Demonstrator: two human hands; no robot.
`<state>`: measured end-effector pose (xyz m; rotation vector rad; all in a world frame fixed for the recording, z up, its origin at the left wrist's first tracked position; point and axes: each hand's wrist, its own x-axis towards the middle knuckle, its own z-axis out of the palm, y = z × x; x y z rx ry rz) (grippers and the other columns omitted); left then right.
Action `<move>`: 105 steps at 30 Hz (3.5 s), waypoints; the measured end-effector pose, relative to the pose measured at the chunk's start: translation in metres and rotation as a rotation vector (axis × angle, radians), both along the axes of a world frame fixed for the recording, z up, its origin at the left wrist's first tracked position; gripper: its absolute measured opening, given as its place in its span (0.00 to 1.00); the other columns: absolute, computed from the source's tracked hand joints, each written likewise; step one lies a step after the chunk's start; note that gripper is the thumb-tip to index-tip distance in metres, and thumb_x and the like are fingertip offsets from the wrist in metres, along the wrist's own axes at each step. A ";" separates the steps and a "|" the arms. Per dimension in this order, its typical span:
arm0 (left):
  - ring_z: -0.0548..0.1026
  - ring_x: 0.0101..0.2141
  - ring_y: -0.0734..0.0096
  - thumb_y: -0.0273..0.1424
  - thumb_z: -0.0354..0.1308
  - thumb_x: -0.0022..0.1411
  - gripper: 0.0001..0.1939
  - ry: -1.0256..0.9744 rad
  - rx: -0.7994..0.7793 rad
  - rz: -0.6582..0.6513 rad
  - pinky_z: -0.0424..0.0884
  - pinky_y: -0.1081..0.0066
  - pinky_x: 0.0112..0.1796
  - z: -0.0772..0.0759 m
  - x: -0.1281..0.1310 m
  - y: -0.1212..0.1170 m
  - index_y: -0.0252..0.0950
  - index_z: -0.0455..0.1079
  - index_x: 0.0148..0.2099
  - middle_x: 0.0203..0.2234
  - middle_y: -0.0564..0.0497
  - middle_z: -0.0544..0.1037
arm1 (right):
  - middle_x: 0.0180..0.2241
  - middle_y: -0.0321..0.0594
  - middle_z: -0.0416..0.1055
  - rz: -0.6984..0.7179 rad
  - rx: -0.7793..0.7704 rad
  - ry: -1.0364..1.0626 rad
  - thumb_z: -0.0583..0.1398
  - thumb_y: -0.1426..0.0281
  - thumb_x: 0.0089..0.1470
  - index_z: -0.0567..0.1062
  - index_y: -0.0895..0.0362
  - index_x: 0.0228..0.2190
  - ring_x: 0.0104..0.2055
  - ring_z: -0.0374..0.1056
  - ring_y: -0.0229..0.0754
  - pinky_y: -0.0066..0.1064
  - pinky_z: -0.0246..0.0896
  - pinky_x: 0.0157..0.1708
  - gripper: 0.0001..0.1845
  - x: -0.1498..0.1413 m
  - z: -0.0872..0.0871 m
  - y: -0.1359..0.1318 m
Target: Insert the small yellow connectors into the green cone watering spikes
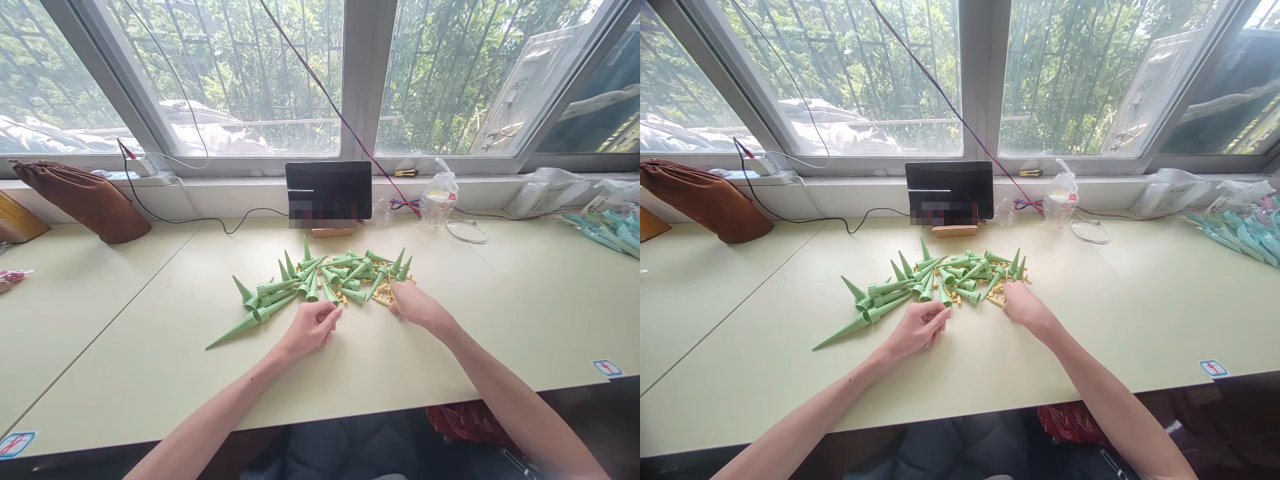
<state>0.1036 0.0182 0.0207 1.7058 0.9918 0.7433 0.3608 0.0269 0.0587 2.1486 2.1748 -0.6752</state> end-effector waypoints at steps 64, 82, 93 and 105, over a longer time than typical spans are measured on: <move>0.69 0.22 0.74 0.34 0.56 0.67 0.06 0.520 0.796 0.550 0.64 0.73 0.27 0.008 -0.026 0.023 0.37 0.71 0.41 0.32 0.51 0.74 | 0.36 0.44 0.70 0.376 0.936 0.360 0.56 0.74 0.63 0.73 0.57 0.40 0.41 0.63 0.48 0.40 0.64 0.42 0.07 -0.061 -0.055 0.007; 0.77 0.48 0.54 0.15 0.48 0.57 0.31 0.140 0.512 1.044 0.73 0.55 0.46 0.026 -0.080 0.054 0.37 0.54 0.62 0.50 0.37 0.75 | 0.35 0.43 0.70 0.398 0.947 0.440 0.55 0.75 0.63 0.73 0.56 0.39 0.39 0.63 0.47 0.40 0.65 0.40 0.07 -0.061 -0.058 0.007; 0.76 0.52 0.60 0.20 0.44 0.69 0.17 0.035 1.015 1.054 0.73 0.57 0.52 0.036 -0.070 0.046 0.37 0.60 0.57 0.49 0.41 0.76 | 0.34 0.43 0.70 0.384 0.969 0.476 0.55 0.74 0.64 0.73 0.55 0.38 0.39 0.64 0.46 0.39 0.65 0.39 0.07 -0.062 -0.057 0.008; 0.83 0.40 0.65 0.30 0.45 0.74 0.10 -0.177 0.747 0.272 0.81 0.65 0.39 0.006 -0.008 0.000 0.41 0.59 0.55 0.43 0.45 0.79 | 0.33 0.43 0.72 0.552 1.011 0.397 0.61 0.55 0.60 0.73 0.56 0.44 0.36 0.65 0.47 0.39 0.61 0.38 0.19 -0.073 -0.050 -0.012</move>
